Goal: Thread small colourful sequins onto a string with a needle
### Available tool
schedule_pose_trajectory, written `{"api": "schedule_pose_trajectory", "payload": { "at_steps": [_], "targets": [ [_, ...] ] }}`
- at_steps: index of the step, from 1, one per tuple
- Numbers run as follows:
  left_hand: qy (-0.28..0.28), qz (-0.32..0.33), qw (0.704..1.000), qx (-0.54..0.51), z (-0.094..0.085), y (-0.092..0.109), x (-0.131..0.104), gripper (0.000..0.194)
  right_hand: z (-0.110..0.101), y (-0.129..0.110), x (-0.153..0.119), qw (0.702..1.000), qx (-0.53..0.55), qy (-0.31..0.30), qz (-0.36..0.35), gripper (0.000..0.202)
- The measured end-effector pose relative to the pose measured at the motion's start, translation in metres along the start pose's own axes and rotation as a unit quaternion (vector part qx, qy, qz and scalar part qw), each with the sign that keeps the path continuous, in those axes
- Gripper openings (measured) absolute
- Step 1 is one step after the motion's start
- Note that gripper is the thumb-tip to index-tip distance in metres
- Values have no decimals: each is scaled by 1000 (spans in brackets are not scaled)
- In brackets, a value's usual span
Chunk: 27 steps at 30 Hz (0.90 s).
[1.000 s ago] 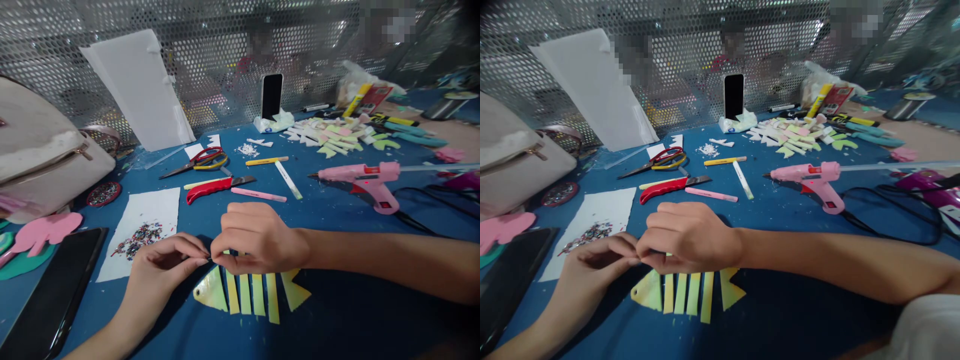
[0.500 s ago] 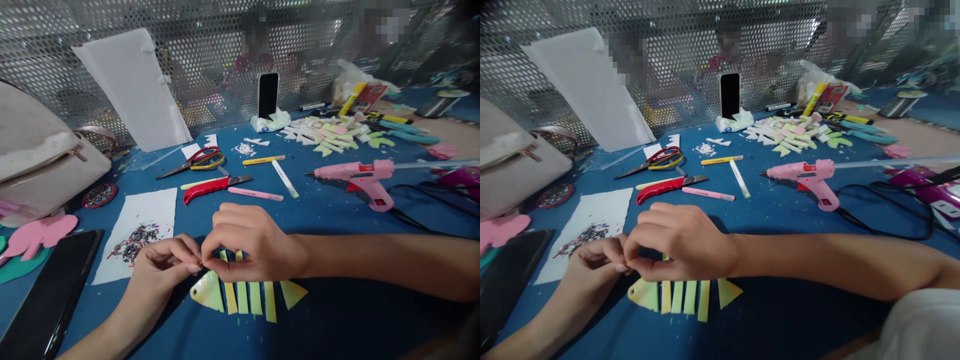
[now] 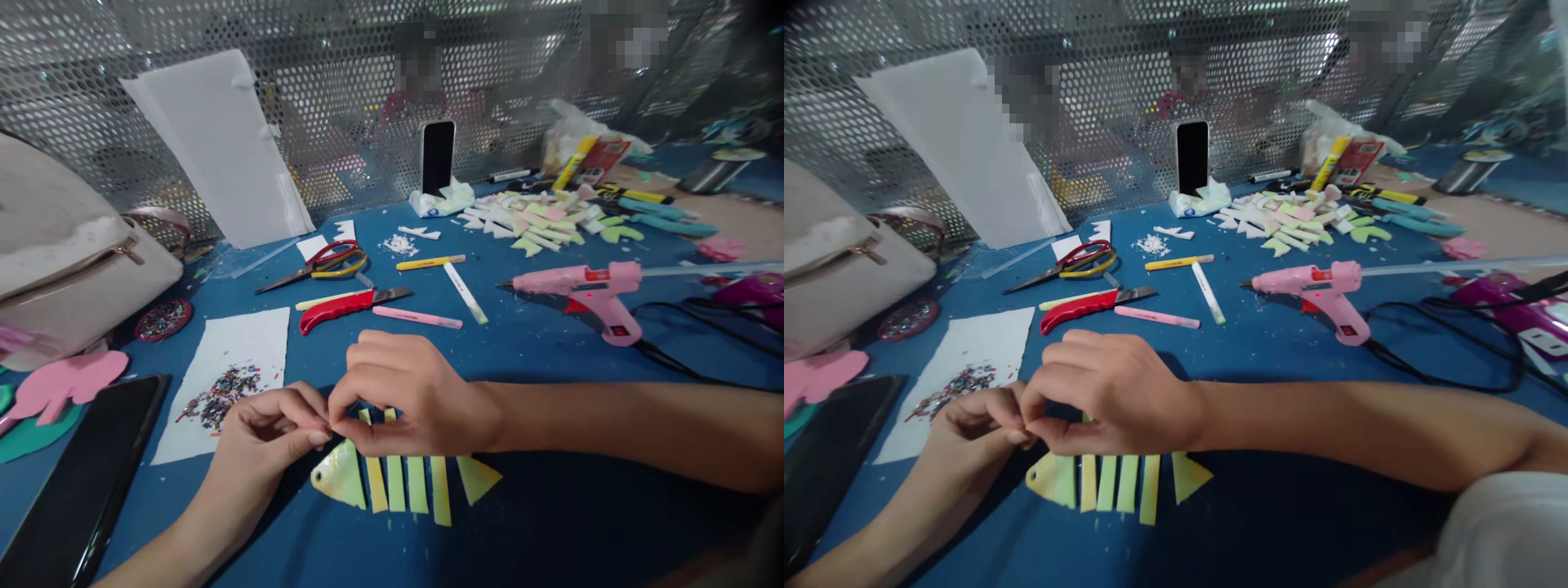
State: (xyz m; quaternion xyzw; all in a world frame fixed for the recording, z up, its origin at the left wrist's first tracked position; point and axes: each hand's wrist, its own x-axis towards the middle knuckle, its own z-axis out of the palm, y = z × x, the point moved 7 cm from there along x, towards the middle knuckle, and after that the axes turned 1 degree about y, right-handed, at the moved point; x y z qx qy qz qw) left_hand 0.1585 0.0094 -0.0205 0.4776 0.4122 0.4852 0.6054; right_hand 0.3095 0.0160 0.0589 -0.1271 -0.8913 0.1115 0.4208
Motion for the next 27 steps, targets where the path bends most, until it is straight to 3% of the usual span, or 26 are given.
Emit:
{"api": "schedule_pose_trajectory", "payload": {
  "at_steps": [15,27],
  "targets": [
    [-14,4,1000,-4,2,2,-1,13,-2,-2,0,1000,3,22,-9,16],
    [-7,3,999,47,1,2,-2,9,-2,-6,-1,995,-79,27,-56,24]
  ]
}}
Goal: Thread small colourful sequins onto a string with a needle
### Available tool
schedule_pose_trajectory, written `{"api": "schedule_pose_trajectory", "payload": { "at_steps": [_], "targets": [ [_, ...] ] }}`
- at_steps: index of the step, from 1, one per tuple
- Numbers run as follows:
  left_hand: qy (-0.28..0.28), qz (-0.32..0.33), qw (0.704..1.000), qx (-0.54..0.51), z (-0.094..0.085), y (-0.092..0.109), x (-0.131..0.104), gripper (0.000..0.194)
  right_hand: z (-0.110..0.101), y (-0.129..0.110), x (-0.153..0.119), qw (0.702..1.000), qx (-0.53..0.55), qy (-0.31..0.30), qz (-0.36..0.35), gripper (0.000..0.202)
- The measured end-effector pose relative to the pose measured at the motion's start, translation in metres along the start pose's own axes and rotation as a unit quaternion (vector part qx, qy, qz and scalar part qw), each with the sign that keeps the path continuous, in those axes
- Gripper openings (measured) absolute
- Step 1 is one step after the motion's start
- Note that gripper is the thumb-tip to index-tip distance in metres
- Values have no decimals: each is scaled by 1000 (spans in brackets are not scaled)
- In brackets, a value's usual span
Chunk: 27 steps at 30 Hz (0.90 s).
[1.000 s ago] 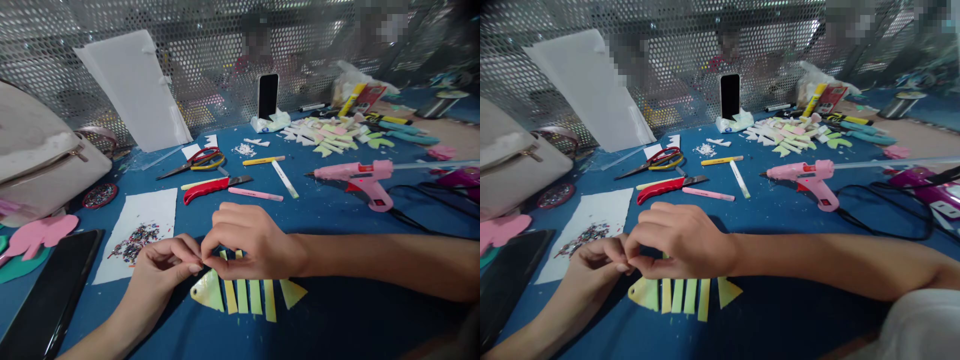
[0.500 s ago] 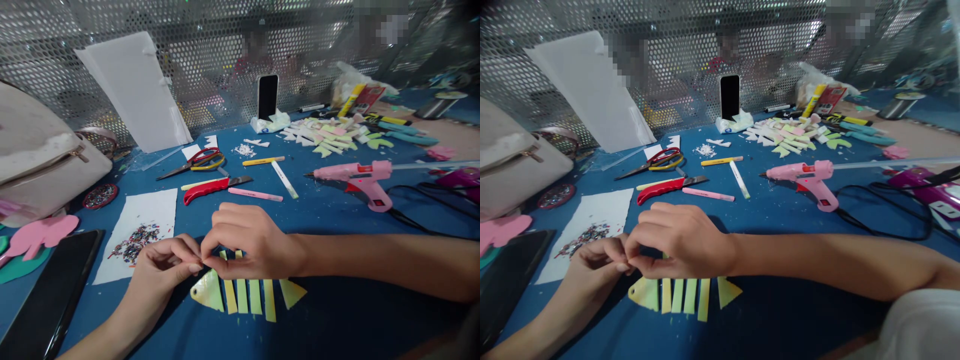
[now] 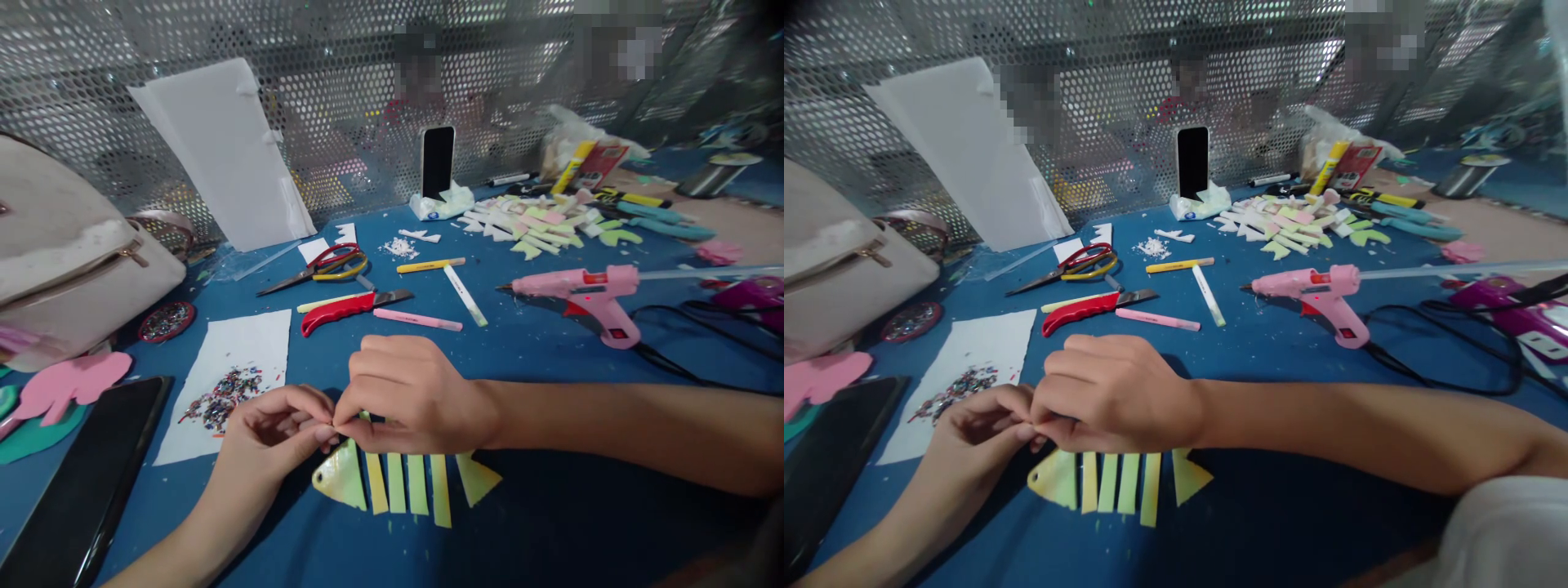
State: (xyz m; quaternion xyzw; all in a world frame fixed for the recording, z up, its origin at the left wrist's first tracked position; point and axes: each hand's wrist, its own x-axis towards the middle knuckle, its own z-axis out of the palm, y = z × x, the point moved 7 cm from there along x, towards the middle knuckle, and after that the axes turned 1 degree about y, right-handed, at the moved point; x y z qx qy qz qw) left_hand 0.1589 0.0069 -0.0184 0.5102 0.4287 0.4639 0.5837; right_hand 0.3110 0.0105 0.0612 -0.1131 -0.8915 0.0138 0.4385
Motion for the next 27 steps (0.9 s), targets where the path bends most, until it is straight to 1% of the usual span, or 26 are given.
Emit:
{"api": "schedule_pose_trajectory", "payload": {
  "at_steps": [7,11,16,19,23,27],
  "targets": [
    [4,-1,1000,8,1,1,0,11,2,2,-5,999,18,-21,-29,28],
    [1,0,1000,9,2,2,1,14,4,5,-7,998,55,-25,-20,22],
    [9,-12,1000,3,1,-1,2,12,5,9,-6,995,94,-29,-3,14],
    [10,-10,1000,-1,1,0,2,12,5,12,-7,991,125,-38,12,12],
    [14,-9,1000,-12,2,2,2,14,5,14,-7,986,160,-53,14,11],
    [22,-15,999,-21,1,0,2,13,2,15,-7,980,191,-46,18,11]
  ]
}}
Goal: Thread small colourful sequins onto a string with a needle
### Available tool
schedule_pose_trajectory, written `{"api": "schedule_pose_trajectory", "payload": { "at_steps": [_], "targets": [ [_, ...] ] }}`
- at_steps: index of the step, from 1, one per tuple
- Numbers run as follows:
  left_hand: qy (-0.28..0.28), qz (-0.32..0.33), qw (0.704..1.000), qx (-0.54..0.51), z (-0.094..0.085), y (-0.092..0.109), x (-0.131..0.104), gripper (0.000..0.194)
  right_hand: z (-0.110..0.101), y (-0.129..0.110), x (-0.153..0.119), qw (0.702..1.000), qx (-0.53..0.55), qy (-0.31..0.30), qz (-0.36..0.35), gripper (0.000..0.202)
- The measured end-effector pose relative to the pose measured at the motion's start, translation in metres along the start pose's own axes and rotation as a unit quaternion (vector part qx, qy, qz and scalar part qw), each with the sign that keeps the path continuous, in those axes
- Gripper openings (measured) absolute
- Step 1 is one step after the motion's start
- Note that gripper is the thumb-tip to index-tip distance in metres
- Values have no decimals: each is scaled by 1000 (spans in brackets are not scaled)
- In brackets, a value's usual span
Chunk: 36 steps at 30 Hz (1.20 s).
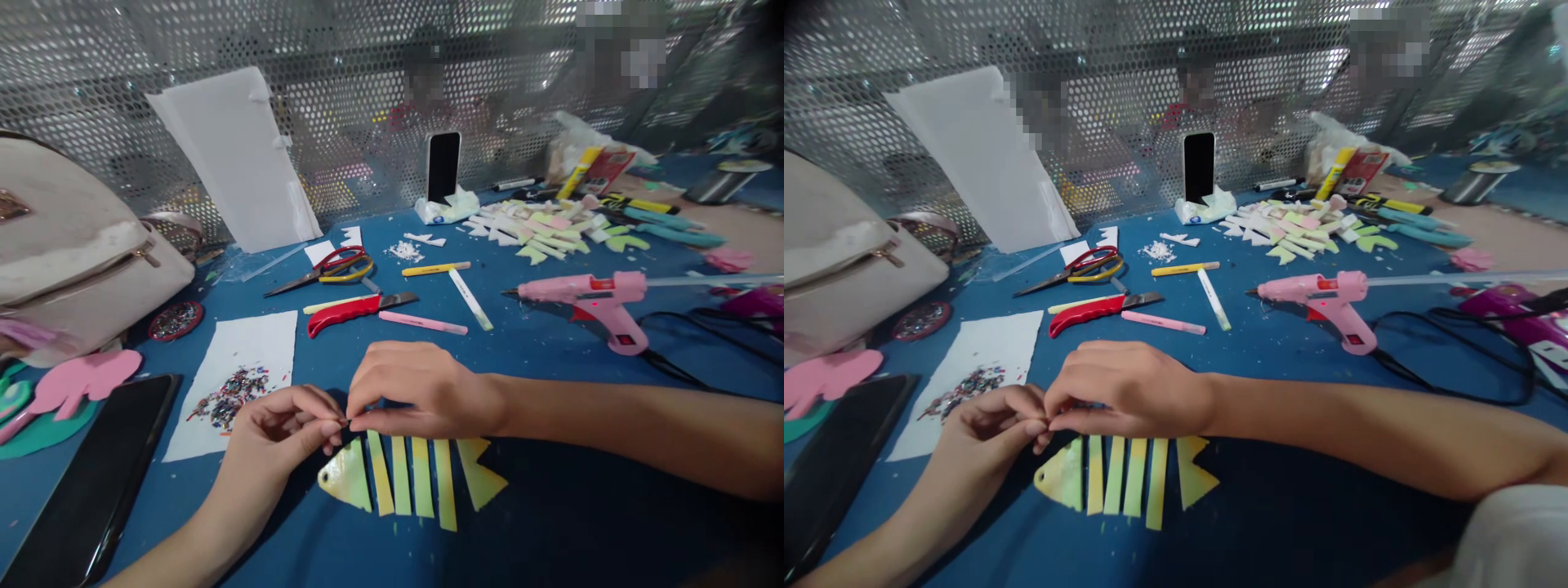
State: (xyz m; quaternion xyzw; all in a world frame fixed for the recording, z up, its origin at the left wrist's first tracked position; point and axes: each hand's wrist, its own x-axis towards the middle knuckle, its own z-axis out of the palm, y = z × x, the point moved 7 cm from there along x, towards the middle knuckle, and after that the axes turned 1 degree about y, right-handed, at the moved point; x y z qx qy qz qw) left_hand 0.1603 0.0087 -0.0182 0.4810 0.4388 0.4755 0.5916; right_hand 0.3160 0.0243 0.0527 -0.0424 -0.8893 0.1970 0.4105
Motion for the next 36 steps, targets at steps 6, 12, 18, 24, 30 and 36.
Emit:
{"api": "schedule_pose_trajectory", "payload": {
  "at_steps": [6,12,18,24,30,36],
  "targets": [
    [-14,13,1000,3,-1,0,-1,13,0,-1,0,1000,-4,3,-14,13],
    [-21,21,999,14,0,0,-1,13,0,-4,0,999,-37,17,-19,15],
    [-27,16,999,32,1,2,-2,12,2,-4,0,999,-47,19,-13,16],
    [-35,28,998,44,6,7,-3,14,11,-8,-2,993,-100,-5,-58,16],
    [-41,23,997,53,6,5,-3,18,12,-11,-1,993,-110,1,-52,15],
    [-32,47,995,87,10,13,-6,22,11,-6,0,997,-78,-11,-10,12]
  ]
}}
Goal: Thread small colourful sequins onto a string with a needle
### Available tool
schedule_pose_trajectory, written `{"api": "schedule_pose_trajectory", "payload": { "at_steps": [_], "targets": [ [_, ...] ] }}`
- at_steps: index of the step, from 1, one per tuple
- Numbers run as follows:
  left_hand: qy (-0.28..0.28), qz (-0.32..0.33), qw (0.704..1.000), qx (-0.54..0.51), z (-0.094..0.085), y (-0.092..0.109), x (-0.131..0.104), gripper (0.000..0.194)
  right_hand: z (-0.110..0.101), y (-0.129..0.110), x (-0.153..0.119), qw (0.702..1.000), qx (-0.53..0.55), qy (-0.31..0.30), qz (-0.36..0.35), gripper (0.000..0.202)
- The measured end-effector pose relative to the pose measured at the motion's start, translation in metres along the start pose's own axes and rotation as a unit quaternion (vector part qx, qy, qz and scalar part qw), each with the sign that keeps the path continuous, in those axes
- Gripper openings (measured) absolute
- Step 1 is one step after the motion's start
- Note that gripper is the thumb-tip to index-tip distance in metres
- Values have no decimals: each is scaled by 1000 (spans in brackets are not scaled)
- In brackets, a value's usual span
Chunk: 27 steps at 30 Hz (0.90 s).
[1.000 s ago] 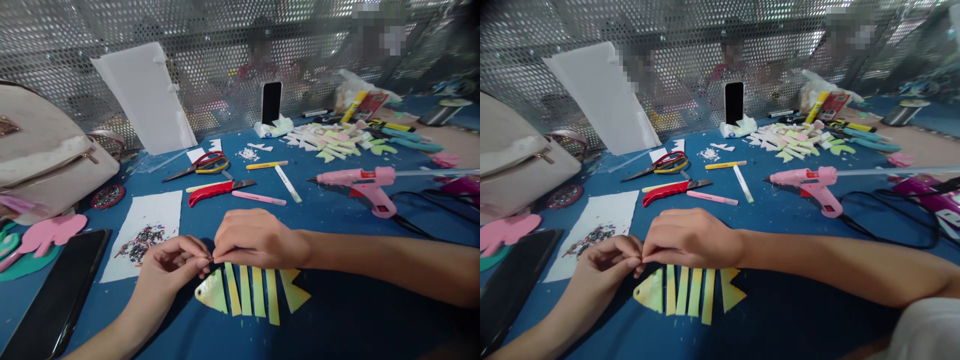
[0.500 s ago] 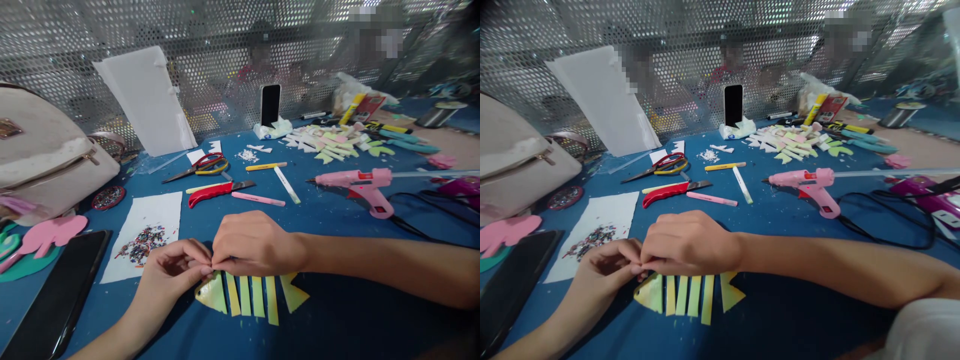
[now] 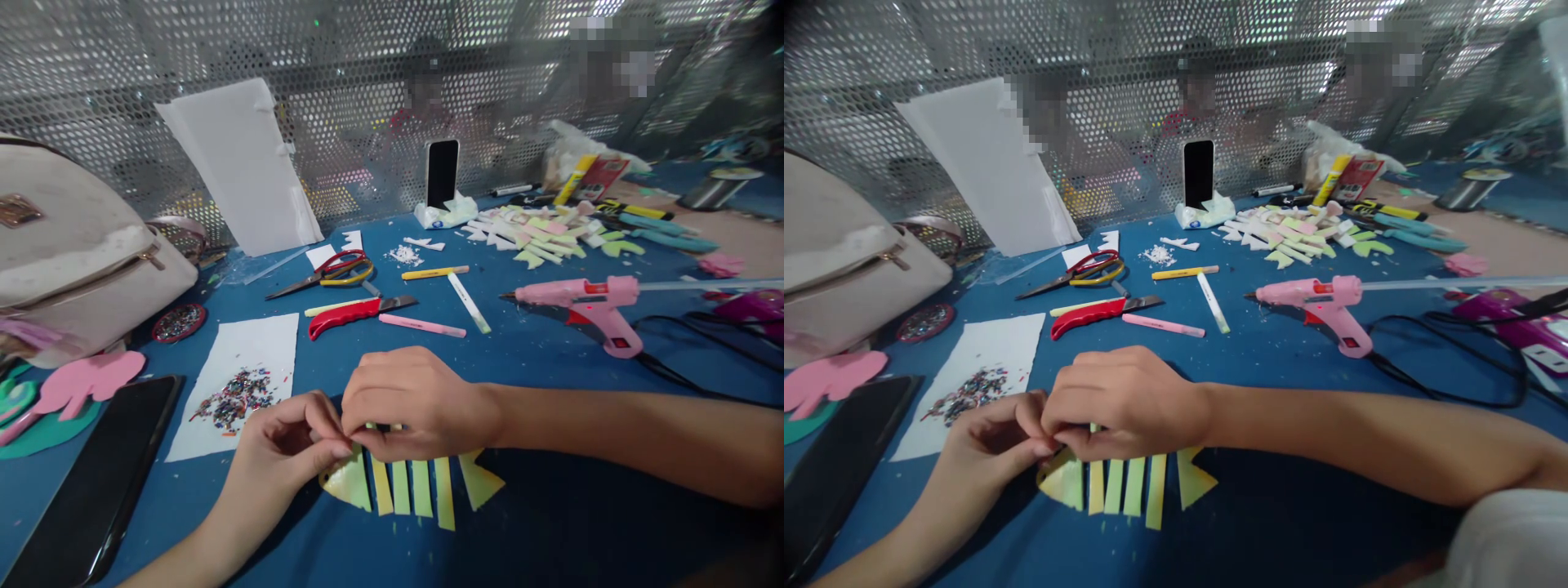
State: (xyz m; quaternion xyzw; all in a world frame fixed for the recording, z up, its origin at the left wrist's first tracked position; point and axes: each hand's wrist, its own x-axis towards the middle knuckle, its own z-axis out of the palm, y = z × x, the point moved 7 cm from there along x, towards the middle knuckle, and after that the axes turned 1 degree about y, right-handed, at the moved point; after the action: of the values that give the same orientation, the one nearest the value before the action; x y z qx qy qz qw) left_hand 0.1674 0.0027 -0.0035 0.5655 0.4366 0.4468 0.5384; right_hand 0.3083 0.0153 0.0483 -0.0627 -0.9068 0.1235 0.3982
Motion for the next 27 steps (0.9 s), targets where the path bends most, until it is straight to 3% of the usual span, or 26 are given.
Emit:
{"api": "schedule_pose_trajectory", "payload": {
  "at_steps": [5,9,15,19,22,27],
  "targets": [
    [-59,115,985,112,13,19,-16,12,-6,19,-1,988,89,18,127,11],
    [-86,163,973,142,18,20,-23,11,-6,22,-2,984,97,15,147,13],
    [-68,154,975,142,16,20,-19,11,4,19,-4,989,97,-34,111,18],
    [23,112,984,136,2,22,-11,17,9,12,-5,992,87,-61,65,15],
    [77,83,985,131,-6,19,-6,19,10,16,-6,990,86,-73,85,7],
    [82,69,985,132,-11,14,-3,21,9,20,-4,987,92,-82,99,34]
  ]
}}
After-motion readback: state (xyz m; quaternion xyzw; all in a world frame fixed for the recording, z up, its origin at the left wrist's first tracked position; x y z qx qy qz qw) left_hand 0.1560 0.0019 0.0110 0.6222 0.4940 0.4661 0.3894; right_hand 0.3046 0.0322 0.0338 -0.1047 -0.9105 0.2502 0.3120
